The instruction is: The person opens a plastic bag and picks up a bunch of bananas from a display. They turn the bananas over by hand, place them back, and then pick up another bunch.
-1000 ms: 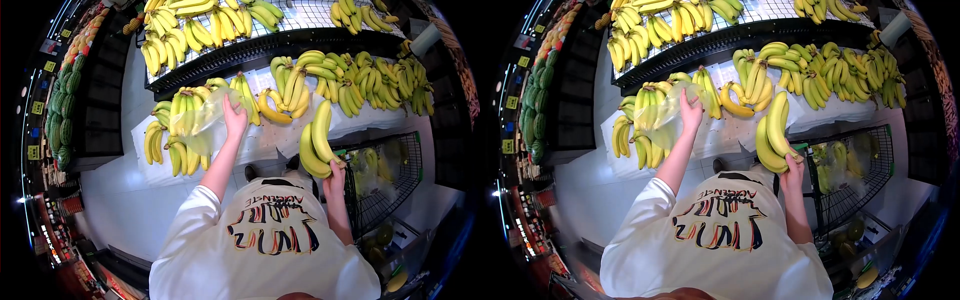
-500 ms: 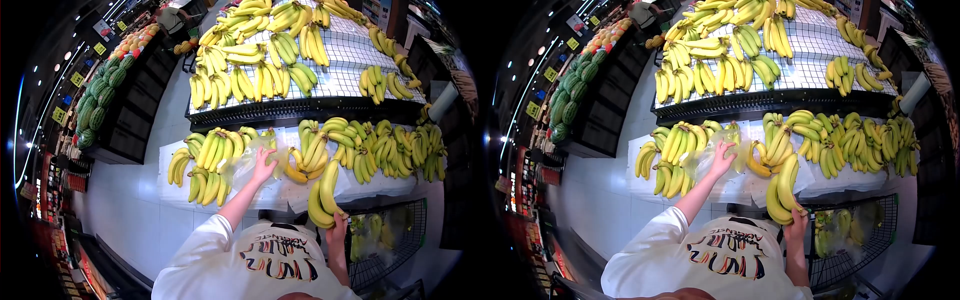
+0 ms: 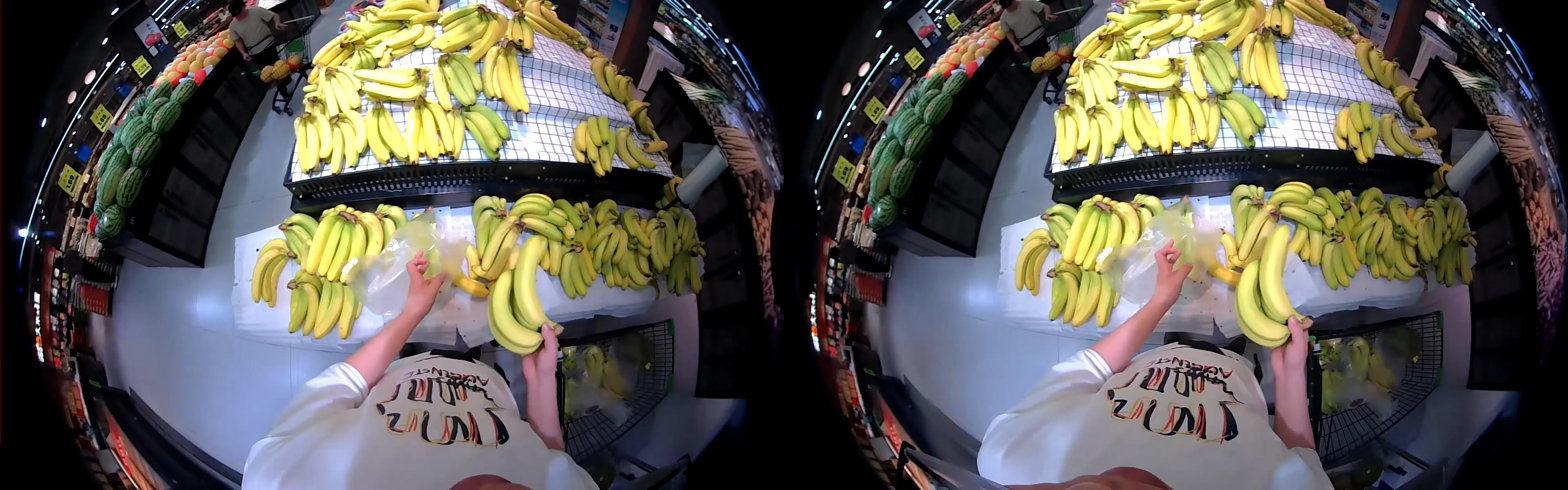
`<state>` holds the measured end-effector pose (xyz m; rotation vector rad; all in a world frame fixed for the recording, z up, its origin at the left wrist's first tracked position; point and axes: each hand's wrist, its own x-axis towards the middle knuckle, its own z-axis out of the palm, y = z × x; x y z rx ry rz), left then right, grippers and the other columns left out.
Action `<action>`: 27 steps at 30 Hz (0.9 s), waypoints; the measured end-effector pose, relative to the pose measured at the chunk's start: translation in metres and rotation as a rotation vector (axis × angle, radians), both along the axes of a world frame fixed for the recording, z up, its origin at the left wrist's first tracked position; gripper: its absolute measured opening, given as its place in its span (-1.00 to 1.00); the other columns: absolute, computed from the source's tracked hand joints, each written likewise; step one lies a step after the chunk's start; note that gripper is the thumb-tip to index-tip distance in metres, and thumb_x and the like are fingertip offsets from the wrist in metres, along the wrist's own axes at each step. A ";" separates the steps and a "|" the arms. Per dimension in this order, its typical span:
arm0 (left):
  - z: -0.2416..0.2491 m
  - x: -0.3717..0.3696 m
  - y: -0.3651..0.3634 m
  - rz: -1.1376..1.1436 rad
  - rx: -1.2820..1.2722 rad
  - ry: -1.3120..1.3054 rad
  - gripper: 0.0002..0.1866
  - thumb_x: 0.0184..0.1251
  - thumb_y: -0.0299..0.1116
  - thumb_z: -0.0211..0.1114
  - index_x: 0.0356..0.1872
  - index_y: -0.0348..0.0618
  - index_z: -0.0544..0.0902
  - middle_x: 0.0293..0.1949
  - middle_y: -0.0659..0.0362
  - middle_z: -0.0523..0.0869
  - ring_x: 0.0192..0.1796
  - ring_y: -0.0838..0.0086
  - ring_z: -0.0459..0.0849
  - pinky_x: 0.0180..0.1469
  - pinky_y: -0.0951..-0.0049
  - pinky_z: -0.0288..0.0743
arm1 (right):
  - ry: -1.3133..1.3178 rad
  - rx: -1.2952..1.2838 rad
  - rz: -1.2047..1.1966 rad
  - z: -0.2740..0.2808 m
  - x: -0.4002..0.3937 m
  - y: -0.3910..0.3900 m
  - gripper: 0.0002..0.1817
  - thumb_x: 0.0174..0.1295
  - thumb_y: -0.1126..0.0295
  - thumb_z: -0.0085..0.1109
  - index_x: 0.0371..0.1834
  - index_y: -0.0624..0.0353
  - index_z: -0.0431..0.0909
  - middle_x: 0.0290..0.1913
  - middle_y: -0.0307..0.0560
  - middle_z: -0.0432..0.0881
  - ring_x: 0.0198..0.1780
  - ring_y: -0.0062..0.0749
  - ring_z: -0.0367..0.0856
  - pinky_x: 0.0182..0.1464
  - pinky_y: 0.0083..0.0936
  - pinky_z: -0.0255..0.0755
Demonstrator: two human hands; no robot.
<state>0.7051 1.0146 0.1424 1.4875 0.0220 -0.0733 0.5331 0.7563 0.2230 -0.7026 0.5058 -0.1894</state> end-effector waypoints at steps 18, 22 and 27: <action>0.138 -0.045 0.000 -0.525 -0.828 0.474 -0.07 0.34 0.28 0.20 0.54 -0.13 0.17 0.51 0.05 0.34 0.54 0.17 0.29 0.59 0.01 0.10 | -0.142 -0.131 0.584 0.111 0.080 0.019 -0.48 0.38 0.35 0.09 0.32 0.49 0.42 0.16 0.20 0.66 0.17 -0.17 0.67 0.31 -0.28 0.50; 0.134 -0.052 -0.003 -0.448 -0.899 0.493 -0.08 0.33 0.24 0.26 0.53 -0.11 0.17 0.50 0.05 0.35 0.53 0.17 0.32 0.54 -0.01 0.22 | -0.193 -0.359 0.699 0.138 0.093 0.023 -0.50 0.41 0.34 0.10 0.33 0.42 0.42 0.16 0.14 0.65 0.16 -0.31 0.66 0.26 -0.38 0.51; 0.138 -0.059 0.003 -0.465 -0.987 0.463 0.06 0.18 0.35 0.30 0.56 -0.09 0.14 0.50 0.09 0.35 0.53 0.22 0.30 0.55 0.05 0.20 | -0.187 -0.525 0.648 0.149 0.096 0.038 -0.43 0.35 0.23 0.15 0.33 0.37 0.36 0.13 0.09 0.64 0.14 -0.30 0.64 0.27 -0.39 0.47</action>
